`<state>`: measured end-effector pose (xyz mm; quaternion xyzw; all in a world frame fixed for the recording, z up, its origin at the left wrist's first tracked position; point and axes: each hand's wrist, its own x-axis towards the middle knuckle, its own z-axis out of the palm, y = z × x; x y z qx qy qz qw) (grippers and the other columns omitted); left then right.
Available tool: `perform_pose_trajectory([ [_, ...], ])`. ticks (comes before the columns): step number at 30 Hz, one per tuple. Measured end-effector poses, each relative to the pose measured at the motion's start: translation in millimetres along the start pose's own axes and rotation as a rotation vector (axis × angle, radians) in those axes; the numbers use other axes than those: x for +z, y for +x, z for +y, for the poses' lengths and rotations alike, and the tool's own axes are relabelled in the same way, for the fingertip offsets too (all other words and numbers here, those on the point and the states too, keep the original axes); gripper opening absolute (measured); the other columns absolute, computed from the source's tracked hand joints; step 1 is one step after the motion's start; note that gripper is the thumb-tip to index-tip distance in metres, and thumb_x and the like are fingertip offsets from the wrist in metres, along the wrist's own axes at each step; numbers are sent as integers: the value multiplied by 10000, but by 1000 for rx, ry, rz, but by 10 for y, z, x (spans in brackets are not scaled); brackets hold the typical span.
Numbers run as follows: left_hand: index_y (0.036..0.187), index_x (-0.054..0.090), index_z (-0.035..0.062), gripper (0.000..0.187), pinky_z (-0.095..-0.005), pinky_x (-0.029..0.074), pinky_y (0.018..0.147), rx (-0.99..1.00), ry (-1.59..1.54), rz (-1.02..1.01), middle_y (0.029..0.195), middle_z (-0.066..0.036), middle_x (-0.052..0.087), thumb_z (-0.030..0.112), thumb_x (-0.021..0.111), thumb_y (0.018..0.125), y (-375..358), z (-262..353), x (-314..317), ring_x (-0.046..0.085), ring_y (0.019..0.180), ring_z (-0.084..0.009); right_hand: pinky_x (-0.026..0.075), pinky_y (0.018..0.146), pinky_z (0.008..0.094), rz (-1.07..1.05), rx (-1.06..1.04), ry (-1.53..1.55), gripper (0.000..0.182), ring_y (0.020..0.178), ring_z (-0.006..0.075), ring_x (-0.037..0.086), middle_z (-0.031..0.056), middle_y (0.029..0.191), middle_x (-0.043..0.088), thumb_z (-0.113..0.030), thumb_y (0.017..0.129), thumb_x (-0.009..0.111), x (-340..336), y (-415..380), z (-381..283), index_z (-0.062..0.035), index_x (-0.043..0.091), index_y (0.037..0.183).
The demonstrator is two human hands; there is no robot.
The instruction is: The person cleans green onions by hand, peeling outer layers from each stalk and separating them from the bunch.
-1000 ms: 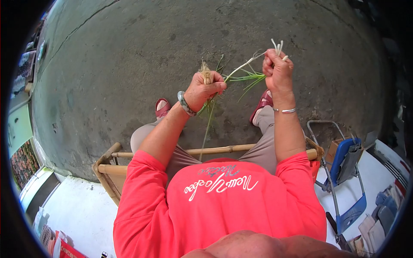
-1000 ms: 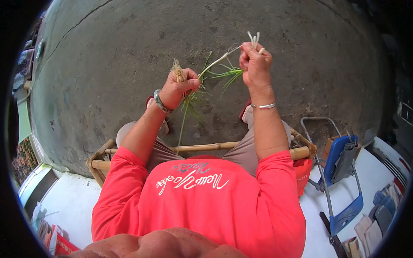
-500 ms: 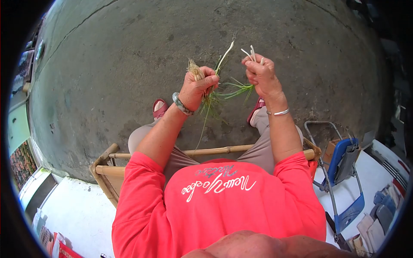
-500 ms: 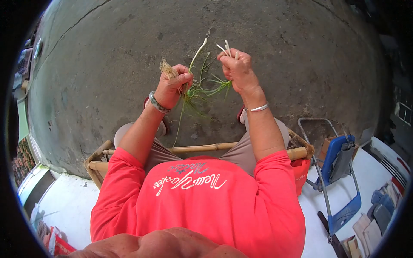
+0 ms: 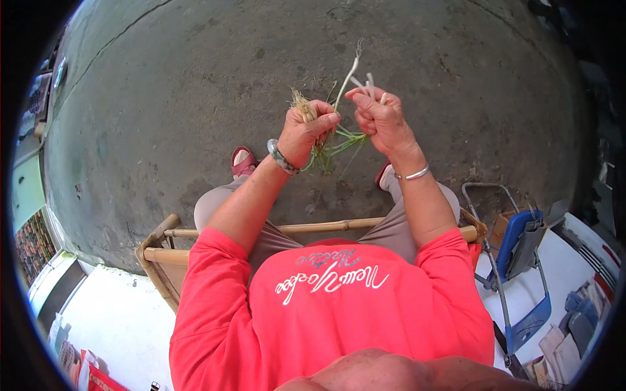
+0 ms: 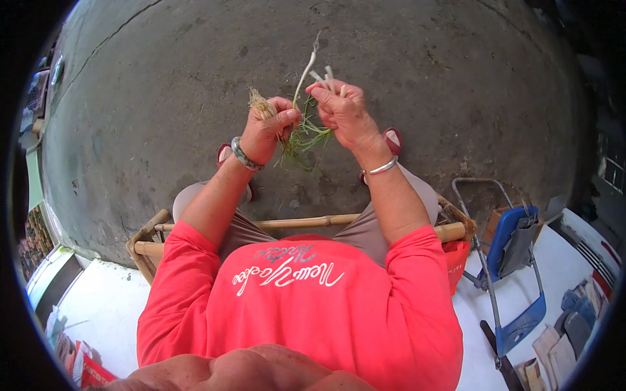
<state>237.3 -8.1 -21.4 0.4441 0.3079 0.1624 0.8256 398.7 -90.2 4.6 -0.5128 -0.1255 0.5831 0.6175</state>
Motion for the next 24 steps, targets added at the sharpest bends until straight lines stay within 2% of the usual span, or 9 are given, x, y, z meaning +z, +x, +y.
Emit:
perform_pose_trajectory([
  [5, 852, 594, 52, 83, -193, 358, 515, -25, -1, -63, 700, 16, 578, 134, 605, 857, -12, -58, 44, 471, 570, -49, 236, 388, 179, -31, 28, 19, 104, 432, 16, 340, -60, 558, 453, -115, 843, 606, 83, -39, 24, -11, 615, 850],
  [7, 856, 595, 51, 84, -193, 362, 519, -38, 7, -77, 696, 17, 573, 134, 606, 858, -10, -46, 72, 475, 576, -50, 244, 394, 182, -42, 22, -22, 103, 435, 21, 343, -59, 560, 449, -112, 842, 599, 56, -46, 2, -21, 600, 794],
  [11, 874, 600, 43, 84, -195, 387, 538, -32, -1, 21, 704, 14, 573, 123, 615, 854, 14, -44, 30, 500, 606, -57, 256, 406, 190, -30, -12, -68, 133, 446, 24, 347, -59, 565, 446, -110, 838, 599, 60, -71, -50, -42, 572, 726],
  [13, 884, 603, 39, 85, -197, 398, 546, -14, -21, 51, 710, 12, 577, 116, 619, 851, 38, -46, 5, 510, 616, -60, 268, 428, 192, -69, 12, -200, 176, 477, 19, 353, -67, 574, 434, -113, 840, 599, 42, -80, -53, -67, 541, 679],
  [15, 897, 606, 29, 86, -198, 412, 555, 57, -98, 112, 723, 6, 588, 95, 622, 845, 53, -20, 9, 525, 629, -63, 260, 430, 190, -94, -6, -275, 174, 484, 14, 346, -72, 577, 430, -116, 848, 590, 51, -78, -8, -68, 539, 689],
  [19, 897, 610, 19, 86, -193, 419, 559, 65, -98, 134, 724, 1, 596, 81, 624, 839, 47, 22, 9, 534, 626, -63, 262, 449, 194, -149, -66, -514, 187, 518, 4, 347, -85, 595, 427, -116, 859, 582, 73, -55, 132, -77, 531, 683],
  [24, 867, 619, 16, 77, -195, 421, 544, 41, -51, 125, 718, -3, 606, 87, 628, 839, 54, 7, -16, 538, 605, -63, 307, 475, 218, -133, -86, -594, 184, 569, 18, 370, -77, 610, 436, -120, 827, 589, 81, -66, 128, -44, 528, 670],
])
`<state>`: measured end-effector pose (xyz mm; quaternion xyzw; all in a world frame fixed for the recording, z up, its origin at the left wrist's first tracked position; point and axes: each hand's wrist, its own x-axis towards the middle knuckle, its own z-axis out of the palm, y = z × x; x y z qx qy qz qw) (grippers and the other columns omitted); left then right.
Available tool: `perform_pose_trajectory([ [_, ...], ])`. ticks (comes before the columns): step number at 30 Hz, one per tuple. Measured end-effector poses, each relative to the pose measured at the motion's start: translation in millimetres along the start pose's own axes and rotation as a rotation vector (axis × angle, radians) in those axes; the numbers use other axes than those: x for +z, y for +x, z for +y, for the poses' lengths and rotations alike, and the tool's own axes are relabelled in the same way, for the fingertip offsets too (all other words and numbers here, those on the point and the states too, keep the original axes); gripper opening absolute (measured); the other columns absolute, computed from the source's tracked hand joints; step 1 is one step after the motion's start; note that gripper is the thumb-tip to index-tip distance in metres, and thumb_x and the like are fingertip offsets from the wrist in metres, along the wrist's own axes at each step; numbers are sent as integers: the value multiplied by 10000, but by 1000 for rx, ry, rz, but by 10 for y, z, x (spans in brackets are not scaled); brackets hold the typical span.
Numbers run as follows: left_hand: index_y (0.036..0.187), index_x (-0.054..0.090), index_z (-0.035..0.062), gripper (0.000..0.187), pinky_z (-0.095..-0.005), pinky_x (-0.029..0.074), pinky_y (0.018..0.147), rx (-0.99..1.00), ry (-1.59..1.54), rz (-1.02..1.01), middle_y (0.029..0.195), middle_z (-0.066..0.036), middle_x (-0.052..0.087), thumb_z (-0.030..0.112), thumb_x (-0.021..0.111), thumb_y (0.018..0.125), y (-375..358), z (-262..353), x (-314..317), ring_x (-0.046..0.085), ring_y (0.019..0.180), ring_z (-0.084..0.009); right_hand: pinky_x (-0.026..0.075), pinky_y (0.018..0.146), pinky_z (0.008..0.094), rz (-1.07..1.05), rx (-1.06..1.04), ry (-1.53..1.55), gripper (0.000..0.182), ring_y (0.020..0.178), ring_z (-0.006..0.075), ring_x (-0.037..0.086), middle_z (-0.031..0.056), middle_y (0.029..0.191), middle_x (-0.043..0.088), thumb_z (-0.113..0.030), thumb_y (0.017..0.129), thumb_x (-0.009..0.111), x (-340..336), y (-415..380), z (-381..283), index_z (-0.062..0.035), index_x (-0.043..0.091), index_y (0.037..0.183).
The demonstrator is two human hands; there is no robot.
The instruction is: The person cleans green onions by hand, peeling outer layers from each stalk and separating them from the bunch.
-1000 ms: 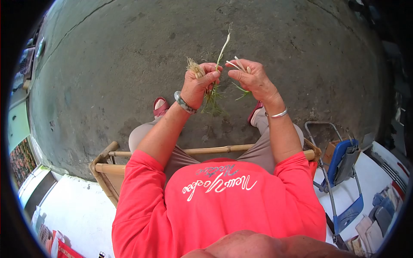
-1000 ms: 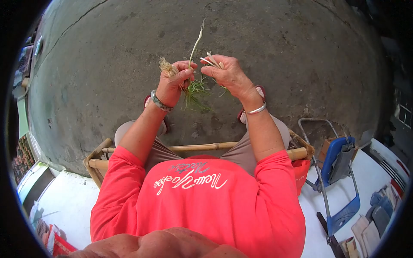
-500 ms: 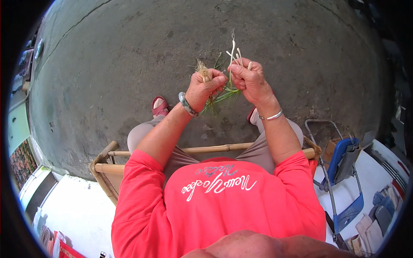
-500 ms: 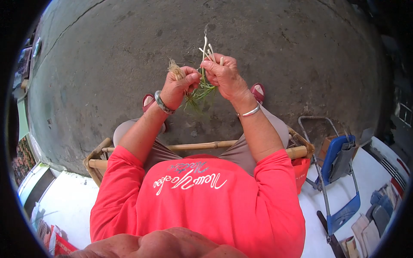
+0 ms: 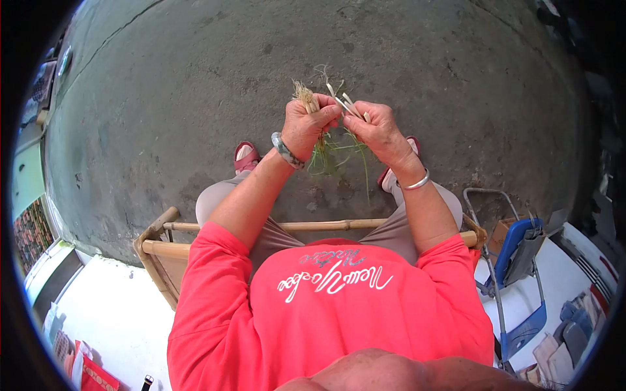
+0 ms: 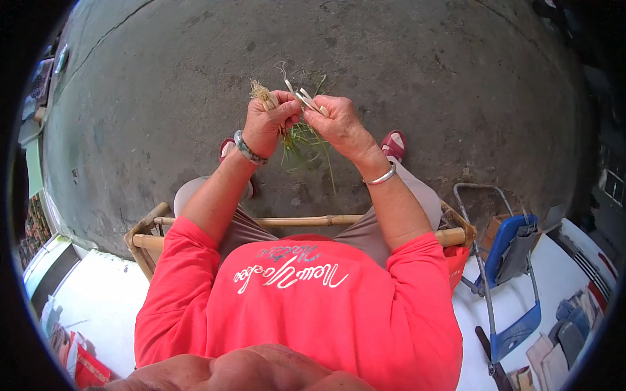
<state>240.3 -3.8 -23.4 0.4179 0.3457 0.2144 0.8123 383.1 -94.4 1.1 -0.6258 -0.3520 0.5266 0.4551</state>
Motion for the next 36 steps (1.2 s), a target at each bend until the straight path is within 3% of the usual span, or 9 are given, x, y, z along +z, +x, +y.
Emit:
perform_pose_trajectory([
  [10, 838, 608, 14, 94, -207, 402, 539, 37, 61, 4, 699, -1, 579, 107, 607, 850, -23, -18, 1, 509, 590, -71, 311, 477, 238, 3, -35, -99, 197, 569, 31, 368, -65, 600, 419, -121, 815, 590, -10, 11, 39, -35, 509, 657],
  [17, 831, 592, 19, 81, -214, 403, 542, 0, -107, 15, 706, -16, 579, 99, 588, 846, 0, -14, 9, 511, 594, -79, 307, 470, 243, -1, -17, -27, 207, 564, 33, 361, -73, 595, 417, -117, 816, 587, -18, -12, -16, -29, 499, 651],
  [20, 827, 591, 22, 89, -217, 400, 520, -1, -77, 35, 685, -13, 576, 110, 601, 833, -30, -26, 15, 510, 572, -80, 283, 462, 218, 23, -86, -91, 171, 551, 15, 358, -89, 593, 419, -107, 831, 581, -9, 1, 35, -68, 528, 672],
  [24, 795, 609, 28, 101, -216, 394, 477, 77, 11, 73, 641, -7, 579, 124, 635, 813, 41, -73, -22, 516, 537, -68, 334, 465, 283, 67, -87, -232, 186, 553, 60, 369, 1, 537, 398, -126, 769, 586, 25, -13, 16, -2, 506, 658],
  [36, 863, 621, 25, 81, -220, 456, 506, -49, -112, 23, 717, -40, 635, 104, 611, 852, 15, -41, 4, 575, 580, -92, 329, 466, 282, 53, -139, -227, 165, 540, 69, 365, 2, 543, 406, -101, 765, 563, 5, -6, 24, -2, 503, 647],
])
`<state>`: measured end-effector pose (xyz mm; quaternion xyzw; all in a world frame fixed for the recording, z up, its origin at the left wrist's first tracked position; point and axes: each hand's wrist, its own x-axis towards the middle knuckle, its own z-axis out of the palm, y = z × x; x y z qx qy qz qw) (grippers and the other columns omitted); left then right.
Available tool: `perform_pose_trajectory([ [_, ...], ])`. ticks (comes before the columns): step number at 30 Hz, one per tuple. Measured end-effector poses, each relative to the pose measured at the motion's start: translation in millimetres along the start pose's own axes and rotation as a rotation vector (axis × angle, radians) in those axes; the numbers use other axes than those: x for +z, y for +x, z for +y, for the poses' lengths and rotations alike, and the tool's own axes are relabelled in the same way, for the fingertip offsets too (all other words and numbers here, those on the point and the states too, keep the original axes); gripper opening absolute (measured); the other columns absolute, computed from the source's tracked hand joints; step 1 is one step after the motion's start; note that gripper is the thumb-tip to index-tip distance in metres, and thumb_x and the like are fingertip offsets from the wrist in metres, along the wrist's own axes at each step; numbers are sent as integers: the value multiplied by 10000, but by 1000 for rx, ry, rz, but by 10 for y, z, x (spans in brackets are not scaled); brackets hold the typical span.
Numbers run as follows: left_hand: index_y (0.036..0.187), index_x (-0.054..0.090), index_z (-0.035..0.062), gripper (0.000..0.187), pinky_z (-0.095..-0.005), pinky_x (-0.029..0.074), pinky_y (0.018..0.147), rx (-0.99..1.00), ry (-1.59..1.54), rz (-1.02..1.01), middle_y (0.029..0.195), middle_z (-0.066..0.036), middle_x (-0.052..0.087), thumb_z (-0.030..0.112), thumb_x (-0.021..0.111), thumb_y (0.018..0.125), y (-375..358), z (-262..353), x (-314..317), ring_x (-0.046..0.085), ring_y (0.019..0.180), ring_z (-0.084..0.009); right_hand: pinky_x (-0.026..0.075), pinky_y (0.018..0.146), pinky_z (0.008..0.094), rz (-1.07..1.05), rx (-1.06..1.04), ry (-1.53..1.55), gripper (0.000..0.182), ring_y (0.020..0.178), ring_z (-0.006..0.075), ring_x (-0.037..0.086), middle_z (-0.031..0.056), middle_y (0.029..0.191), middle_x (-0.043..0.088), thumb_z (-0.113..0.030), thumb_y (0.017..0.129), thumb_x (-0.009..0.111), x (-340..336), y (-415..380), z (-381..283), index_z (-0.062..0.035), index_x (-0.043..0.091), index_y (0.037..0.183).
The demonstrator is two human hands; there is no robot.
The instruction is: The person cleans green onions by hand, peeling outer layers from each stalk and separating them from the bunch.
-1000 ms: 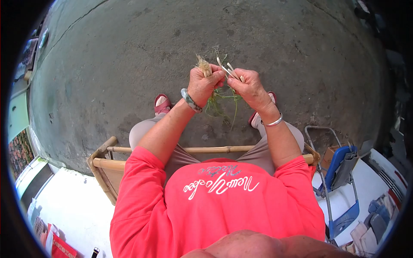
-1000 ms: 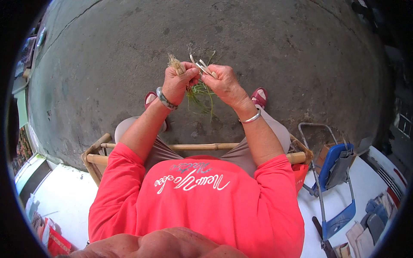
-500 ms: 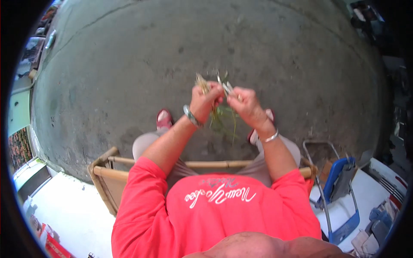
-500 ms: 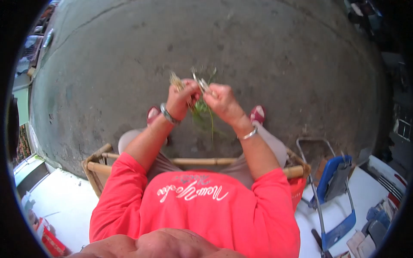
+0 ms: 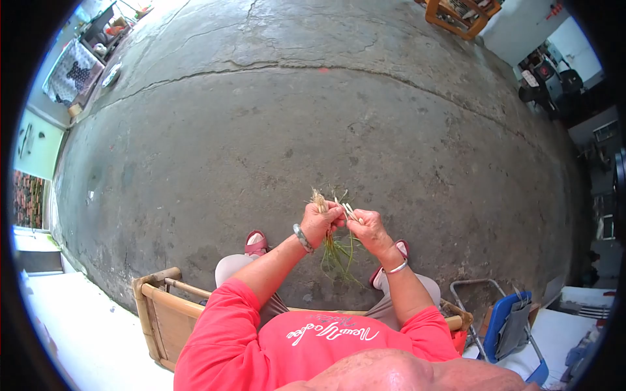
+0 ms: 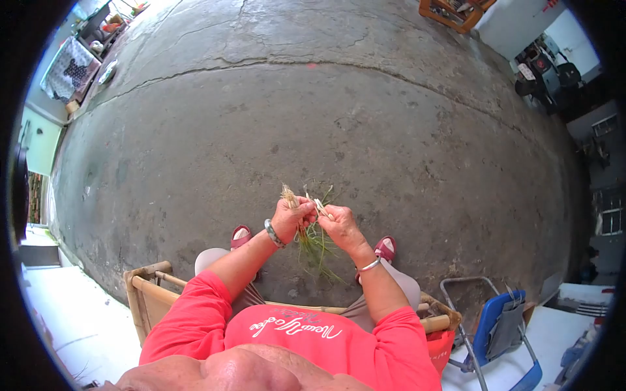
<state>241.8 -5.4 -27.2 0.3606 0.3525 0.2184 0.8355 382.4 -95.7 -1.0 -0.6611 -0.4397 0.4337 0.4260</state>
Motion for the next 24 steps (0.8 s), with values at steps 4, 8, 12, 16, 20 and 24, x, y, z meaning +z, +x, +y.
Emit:
perform_pose_trajectory([
  [4, 864, 618, 22, 78, -209, 457, 500, -2, -31, -14, 743, -50, 648, 98, 617, 845, 3, -6, -4, 596, 601, -98, 308, 465, 264, -21, 33, 90, 147, 548, 56, 349, -38, 564, 410, -89, 773, 553, 8, 7, 26, -14, 519, 652],
  [8, 853, 617, 20, 77, -192, 439, 481, 16, -48, 11, 720, -42, 637, 95, 619, 838, 12, -6, -1, 581, 577, -87, 306, 468, 248, -38, 74, 112, 158, 552, 41, 351, -61, 586, 424, -95, 795, 576, 28, 8, 19, -24, 533, 662],
  [12, 838, 614, 21, 89, -196, 436, 485, 38, 33, 28, 704, -33, 625, 109, 628, 836, -14, 52, 20, 566, 567, -80, 286, 461, 225, -28, 41, 162, 190, 539, 24, 341, -82, 590, 416, -104, 827, 600, 54, 11, -2, -50, 537, 656],
  [16, 830, 611, 22, 111, -207, 435, 491, 37, 43, 9, 689, -25, 614, 129, 638, 835, -18, 27, 3, 555, 564, -78, 266, 451, 210, -71, 69, 246, 217, 522, 14, 331, -90, 578, 406, -94, 836, 589, -7, -5, -34, -83, 507, 636],
  [20, 834, 613, 26, 109, -211, 434, 496, 49, 54, -8, 681, -24, 608, 134, 630, 844, -29, 30, 10, 556, 565, -84, 265, 443, 205, -105, 160, 314, 229, 506, 10, 333, -91, 571, 409, -96, 841, 577, -33, -16, -121, -92, 486, 631],
  [24, 828, 615, 29, 103, -211, 436, 503, 69, 21, -18, 678, -23, 608, 129, 622, 849, -25, -4, 8, 557, 566, -86, 264, 437, 203, -133, 156, 330, 235, 493, 10, 330, -91, 564, 408, -106, 851, 562, -20, -14, -100, -96, 485, 630],
])
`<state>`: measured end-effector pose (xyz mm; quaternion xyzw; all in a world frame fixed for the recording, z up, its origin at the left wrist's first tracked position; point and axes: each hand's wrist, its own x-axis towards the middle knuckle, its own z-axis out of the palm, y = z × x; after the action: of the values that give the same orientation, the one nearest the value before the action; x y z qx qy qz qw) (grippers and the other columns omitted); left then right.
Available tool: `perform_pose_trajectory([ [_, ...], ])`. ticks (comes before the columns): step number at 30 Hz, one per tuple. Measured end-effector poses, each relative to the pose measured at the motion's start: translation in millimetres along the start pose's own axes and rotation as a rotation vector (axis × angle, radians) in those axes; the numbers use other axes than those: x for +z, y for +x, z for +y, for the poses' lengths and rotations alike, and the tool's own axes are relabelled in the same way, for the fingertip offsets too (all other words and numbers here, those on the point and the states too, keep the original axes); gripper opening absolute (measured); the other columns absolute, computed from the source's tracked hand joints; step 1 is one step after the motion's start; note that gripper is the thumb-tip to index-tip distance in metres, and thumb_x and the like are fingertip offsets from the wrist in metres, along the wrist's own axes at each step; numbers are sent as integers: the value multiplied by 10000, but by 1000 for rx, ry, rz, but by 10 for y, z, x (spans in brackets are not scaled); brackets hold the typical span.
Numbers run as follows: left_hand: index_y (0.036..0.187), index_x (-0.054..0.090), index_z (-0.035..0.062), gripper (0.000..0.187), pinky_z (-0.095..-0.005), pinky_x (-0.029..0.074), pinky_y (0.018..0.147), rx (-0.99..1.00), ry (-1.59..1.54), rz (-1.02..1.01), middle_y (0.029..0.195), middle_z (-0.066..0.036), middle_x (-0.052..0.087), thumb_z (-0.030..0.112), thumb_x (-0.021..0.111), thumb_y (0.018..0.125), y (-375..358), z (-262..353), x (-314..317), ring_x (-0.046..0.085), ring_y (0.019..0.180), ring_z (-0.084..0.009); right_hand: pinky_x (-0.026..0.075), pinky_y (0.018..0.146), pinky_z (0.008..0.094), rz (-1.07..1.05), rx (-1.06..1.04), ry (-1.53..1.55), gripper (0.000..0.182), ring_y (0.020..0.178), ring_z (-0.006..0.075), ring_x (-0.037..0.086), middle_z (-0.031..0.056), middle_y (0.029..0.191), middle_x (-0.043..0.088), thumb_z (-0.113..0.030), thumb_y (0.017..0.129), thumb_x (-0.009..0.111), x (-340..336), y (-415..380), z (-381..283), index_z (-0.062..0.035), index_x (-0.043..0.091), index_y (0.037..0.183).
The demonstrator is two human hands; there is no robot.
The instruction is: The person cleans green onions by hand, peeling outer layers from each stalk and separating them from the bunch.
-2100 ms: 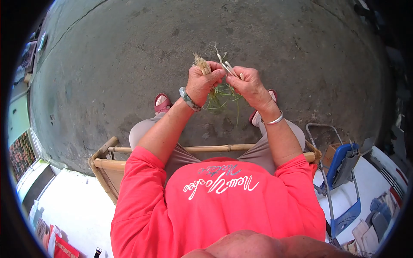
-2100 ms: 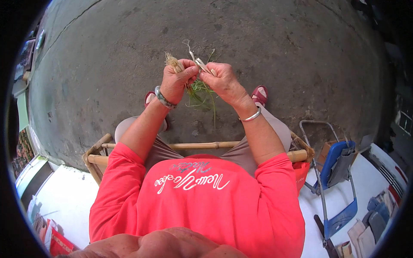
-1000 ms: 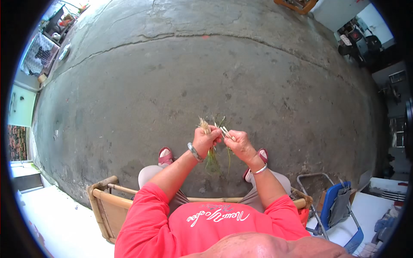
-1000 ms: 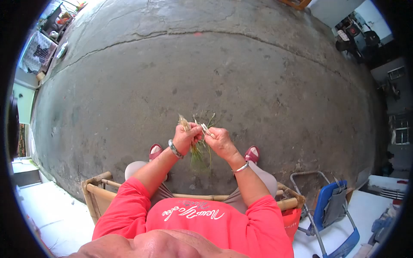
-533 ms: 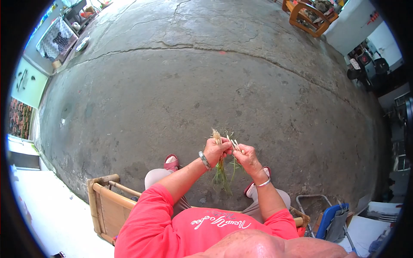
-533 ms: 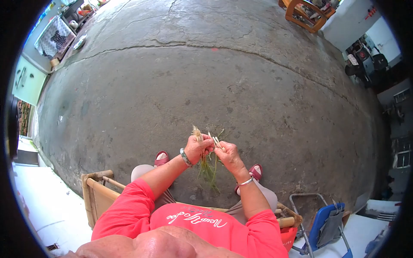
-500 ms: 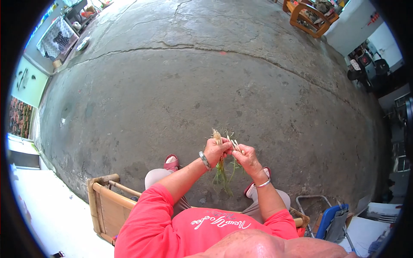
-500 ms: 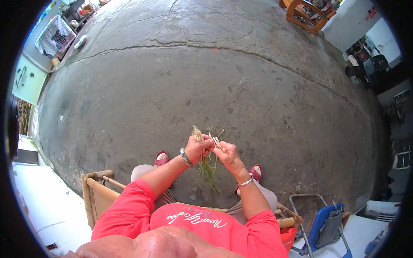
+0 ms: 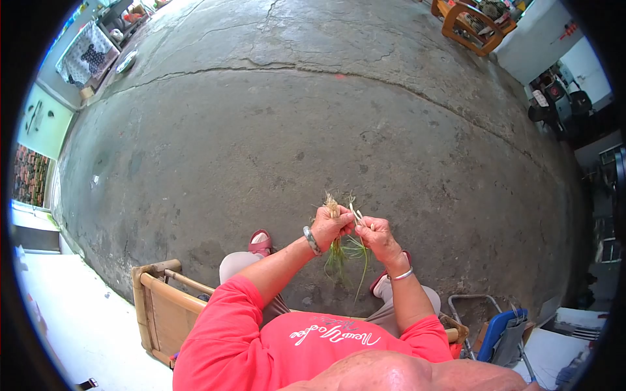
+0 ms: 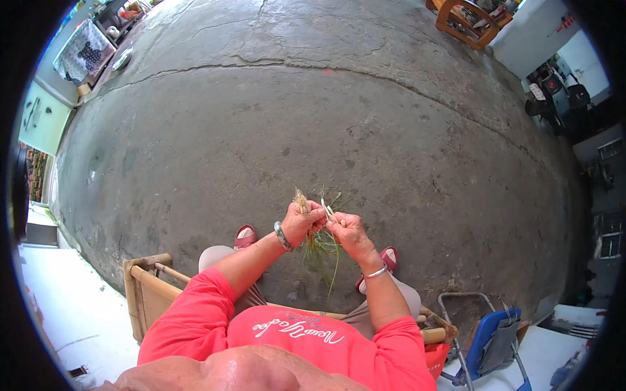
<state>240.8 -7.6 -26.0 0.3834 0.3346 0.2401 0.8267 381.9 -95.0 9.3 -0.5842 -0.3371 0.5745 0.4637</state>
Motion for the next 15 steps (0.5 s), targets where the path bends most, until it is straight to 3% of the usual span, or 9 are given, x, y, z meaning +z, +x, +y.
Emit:
perform_pose_trajectory([
  [15, 812, 615, 27, 84, -218, 448, 524, 30, 21, 1, 673, -19, 602, 107, 633, 830, -3, 59, 20, 547, 573, -80, 261, 448, 201, -82, 25, 48, 190, 508, 6, 334, -98, 582, 412, -127, 867, 552, -23, 1, -40, -88, 534, 681],
])
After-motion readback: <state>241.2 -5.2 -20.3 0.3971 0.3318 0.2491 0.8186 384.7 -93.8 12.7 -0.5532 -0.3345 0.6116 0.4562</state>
